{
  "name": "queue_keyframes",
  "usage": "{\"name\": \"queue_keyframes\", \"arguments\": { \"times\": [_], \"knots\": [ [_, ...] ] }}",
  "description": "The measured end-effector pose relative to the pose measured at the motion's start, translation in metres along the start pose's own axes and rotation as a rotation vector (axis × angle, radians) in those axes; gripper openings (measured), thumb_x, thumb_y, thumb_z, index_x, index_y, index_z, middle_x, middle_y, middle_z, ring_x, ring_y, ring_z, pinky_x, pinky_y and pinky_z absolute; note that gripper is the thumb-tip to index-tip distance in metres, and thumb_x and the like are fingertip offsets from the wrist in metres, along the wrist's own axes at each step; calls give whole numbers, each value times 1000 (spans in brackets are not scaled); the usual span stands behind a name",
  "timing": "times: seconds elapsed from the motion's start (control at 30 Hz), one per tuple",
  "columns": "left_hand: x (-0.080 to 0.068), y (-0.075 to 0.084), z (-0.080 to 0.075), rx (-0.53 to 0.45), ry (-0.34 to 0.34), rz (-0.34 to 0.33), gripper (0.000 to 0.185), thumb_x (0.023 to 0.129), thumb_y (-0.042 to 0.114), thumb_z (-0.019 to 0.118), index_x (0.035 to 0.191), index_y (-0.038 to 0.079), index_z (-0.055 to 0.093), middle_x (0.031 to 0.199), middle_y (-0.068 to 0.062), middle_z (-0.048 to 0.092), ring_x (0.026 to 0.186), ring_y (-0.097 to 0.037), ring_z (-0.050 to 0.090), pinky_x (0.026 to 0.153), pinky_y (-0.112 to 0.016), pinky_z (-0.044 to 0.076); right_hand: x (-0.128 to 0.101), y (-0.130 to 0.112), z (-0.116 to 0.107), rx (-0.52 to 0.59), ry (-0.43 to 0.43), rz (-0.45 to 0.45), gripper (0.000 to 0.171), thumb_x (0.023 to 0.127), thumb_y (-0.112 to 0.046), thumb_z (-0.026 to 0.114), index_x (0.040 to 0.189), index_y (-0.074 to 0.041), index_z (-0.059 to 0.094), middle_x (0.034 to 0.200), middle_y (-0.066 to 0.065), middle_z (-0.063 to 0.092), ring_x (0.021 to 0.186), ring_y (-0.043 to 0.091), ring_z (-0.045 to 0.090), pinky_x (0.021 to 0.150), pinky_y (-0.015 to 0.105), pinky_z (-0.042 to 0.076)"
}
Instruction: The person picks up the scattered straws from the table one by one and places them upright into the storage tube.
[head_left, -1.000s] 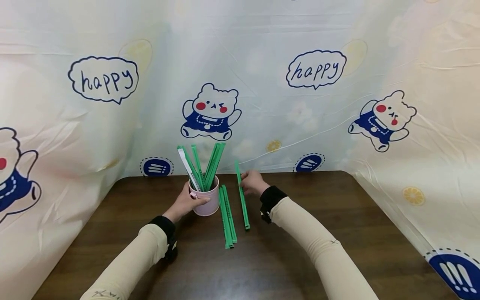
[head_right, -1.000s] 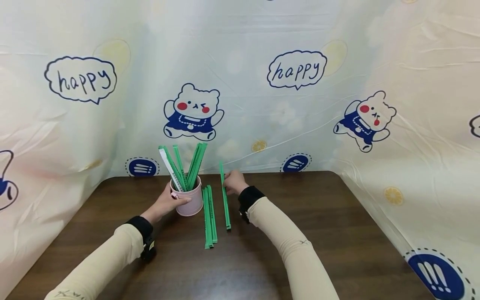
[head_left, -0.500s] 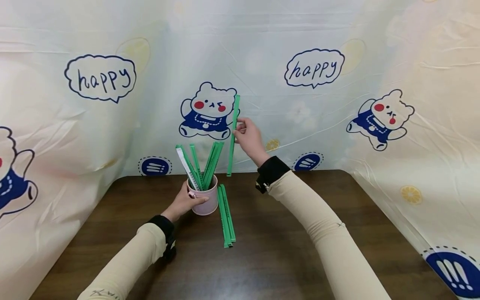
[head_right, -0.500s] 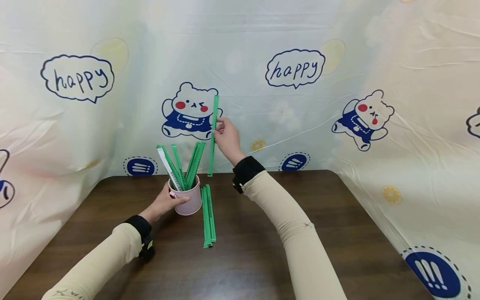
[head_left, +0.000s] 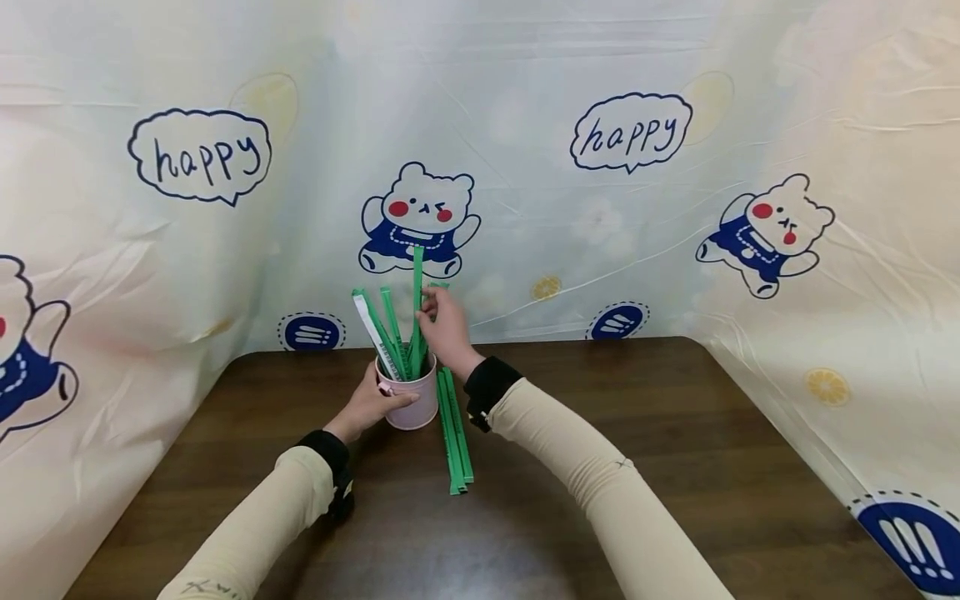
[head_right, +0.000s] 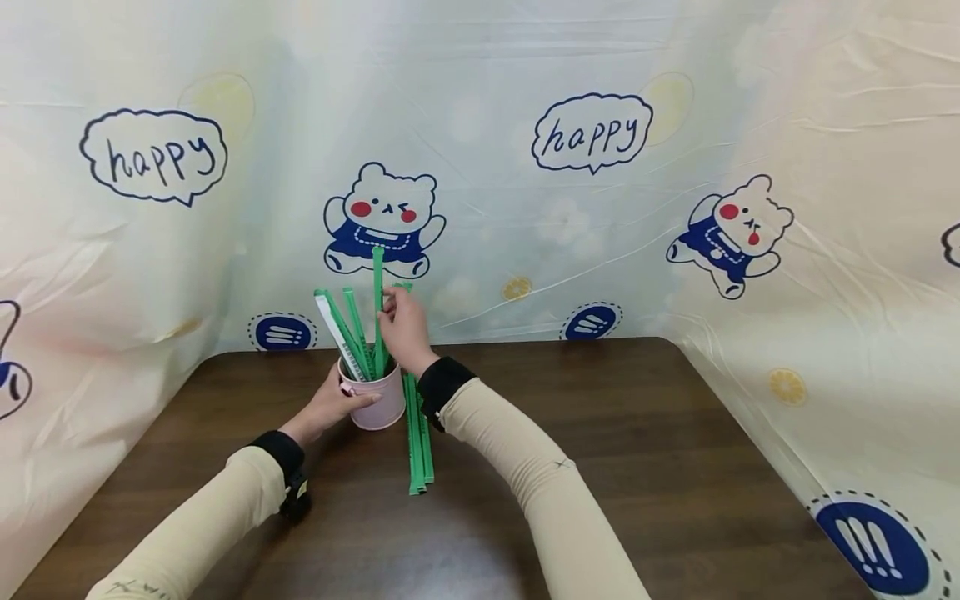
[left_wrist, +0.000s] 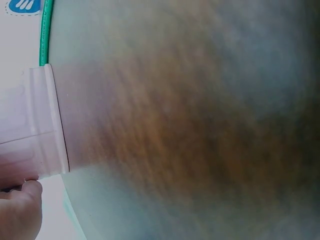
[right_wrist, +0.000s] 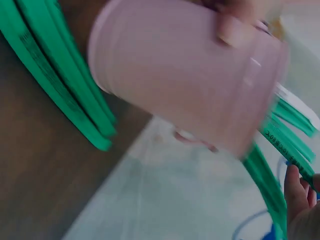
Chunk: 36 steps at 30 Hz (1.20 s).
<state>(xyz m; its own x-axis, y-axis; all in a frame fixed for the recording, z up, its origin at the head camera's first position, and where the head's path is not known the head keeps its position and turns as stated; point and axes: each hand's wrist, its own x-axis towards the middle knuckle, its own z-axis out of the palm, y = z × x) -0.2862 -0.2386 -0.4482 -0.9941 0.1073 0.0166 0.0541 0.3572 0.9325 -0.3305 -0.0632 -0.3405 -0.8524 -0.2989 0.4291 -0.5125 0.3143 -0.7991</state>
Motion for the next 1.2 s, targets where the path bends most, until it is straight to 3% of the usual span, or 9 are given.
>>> {"name": "queue_keyframes", "arguments": {
  "times": [0.23, 0.53, 0.87, 1.1, 1.2],
  "knots": [
    [-1, 0, 2, 4, 13, -3, 99, 92, 20, 73, 160, 3, 2, 161, -27, 25, 147, -44, 34, 124, -62, 27, -19, 22, 21, -25, -33, 3, 42, 103, -2, 56, 144, 3, 47, 116, 22, 63, 107, 32, 62, 83, 28, 48],
    [-1, -1, 3, -2, 6, 24, 97, 94, 17, 71, 159, 1, 1, 161, -29, 24, 145, -45, 35, 123, -62, 29, -28, 28, 27, -70, -48, 7, 41, 102, -3, 59, 141, 2, 50, 112, 20, 64, 102, 30, 64, 79, 27, 51],
    [-2, -3, 1, 0, 29, 8, 99, 93, 18, 73, 159, 1, 2, 161, -28, 25, 146, -44, 34, 123, -63, 28, -25, 29, 6, -36, -65, 62, 45, 104, -9, 56, 147, -1, 47, 122, 19, 64, 116, 31, 63, 96, 40, 55],
    [0, -4, 1, -3, 24, 2, 99, 92, 21, 75, 159, 5, 4, 161, -27, 25, 146, -44, 33, 124, -65, 25, -31, 55, -15, 1, 27, 75, 33, 102, -6, 56, 133, 5, 55, 116, 24, 64, 110, 37, 63, 95, 44, 53],
    [0, -3, 2, -1, 23, 0, 99, 92, 21, 75, 159, 5, 4, 161, -27, 25, 146, -44, 33, 124, -66, 24, -37, 71, -19, -49, -9, 127, 28, 100, -4, 58, 126, 6, 59, 110, 23, 66, 102, 34, 64, 89, 37, 54]
  ]
}}
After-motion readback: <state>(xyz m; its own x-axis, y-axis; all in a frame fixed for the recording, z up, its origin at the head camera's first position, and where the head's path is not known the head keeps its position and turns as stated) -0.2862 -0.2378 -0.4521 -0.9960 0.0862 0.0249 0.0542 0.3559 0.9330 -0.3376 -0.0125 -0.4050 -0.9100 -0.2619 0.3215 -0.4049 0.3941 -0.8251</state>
